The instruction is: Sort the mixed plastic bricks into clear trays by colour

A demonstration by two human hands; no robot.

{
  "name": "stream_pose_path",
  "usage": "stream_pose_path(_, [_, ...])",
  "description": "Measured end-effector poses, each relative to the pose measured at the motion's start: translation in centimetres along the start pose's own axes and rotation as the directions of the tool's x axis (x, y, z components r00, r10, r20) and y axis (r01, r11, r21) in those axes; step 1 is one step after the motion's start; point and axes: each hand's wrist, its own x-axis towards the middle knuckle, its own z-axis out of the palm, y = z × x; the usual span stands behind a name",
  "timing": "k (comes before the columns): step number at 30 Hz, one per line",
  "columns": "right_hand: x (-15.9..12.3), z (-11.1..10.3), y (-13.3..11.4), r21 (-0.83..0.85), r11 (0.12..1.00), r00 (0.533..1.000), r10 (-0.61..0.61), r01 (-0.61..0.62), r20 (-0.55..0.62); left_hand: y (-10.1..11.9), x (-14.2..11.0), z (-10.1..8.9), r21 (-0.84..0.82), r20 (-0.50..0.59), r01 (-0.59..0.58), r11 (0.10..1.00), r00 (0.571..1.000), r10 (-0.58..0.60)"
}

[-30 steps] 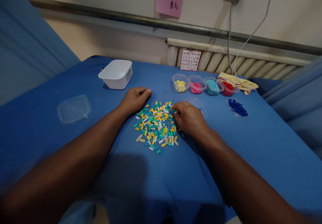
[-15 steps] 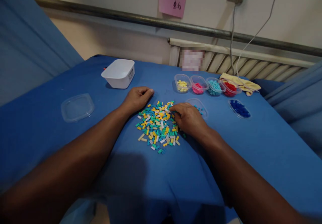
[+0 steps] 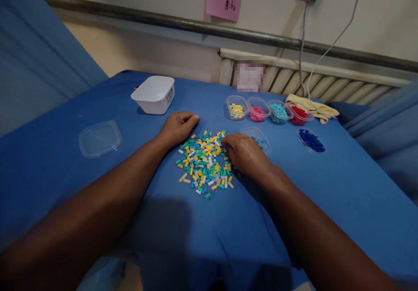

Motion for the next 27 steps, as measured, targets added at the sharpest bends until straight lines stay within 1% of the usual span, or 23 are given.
stream_pose_path(3, [0.0,0.0,-0.2,-0.016,1.0,1.0,0.003,-0.003,0.009,-0.2,0.0,0.0,0.076,-0.011,-0.033,0.997,0.999,0.034])
stream_pose_path(7, [0.0,0.1,-0.2,0.068,0.993,0.996,-0.094,0.094,0.003,-0.4,0.1,0.0,0.092,-0.005,-0.038,0.995,0.999,0.038])
stream_pose_path(9, [0.0,0.1,-0.3,0.111,0.986,0.992,-0.124,0.122,0.009,-0.5,0.1,0.0,0.094,-0.002,-0.047,0.994,0.999,0.048])
stream_pose_path(13, [-0.1,0.0,-0.5,0.13,0.984,0.992,-0.126,0.121,0.032,-0.6,0.1,0.1,0.078,-0.007,-0.047,0.996,0.999,0.048])
stream_pose_path(15, [-0.1,-0.1,-0.6,0.146,0.982,0.992,-0.124,0.12,0.018,-0.7,0.1,0.1,0.074,-0.006,-0.045,0.996,0.999,0.045])
stream_pose_path(18, [-0.2,-0.5,0.0,0.175,0.978,0.993,-0.105,0.111,-0.047,-0.6,0.1,0.1,0.072,-0.009,-0.046,0.996,0.999,0.047])
stream_pose_path(20, [-0.3,-0.9,1.0,0.169,0.981,0.988,-0.066,0.09,-0.141,-0.6,0.1,0.1,0.08,-0.012,-0.044,0.996,0.999,0.045])
stream_pose_path(23, [-0.8,-1.7,3.4,0.104,0.995,0.958,0.023,0.007,-0.287,-0.5,0.1,0.1,0.093,0.0,-0.042,0.995,0.999,0.042])
stream_pose_path(25, [-1.2,-2.1,4.8,0.055,0.996,0.942,0.091,-0.077,-0.322,-0.5,0.1,0.1,0.085,0.003,-0.04,0.996,0.999,0.04])
stream_pose_path(27, [-1.5,-2.1,5.4,0.035,0.992,0.938,0.125,-0.12,-0.324,-0.5,0.1,0.1,0.076,0.001,-0.038,0.996,0.999,0.038])
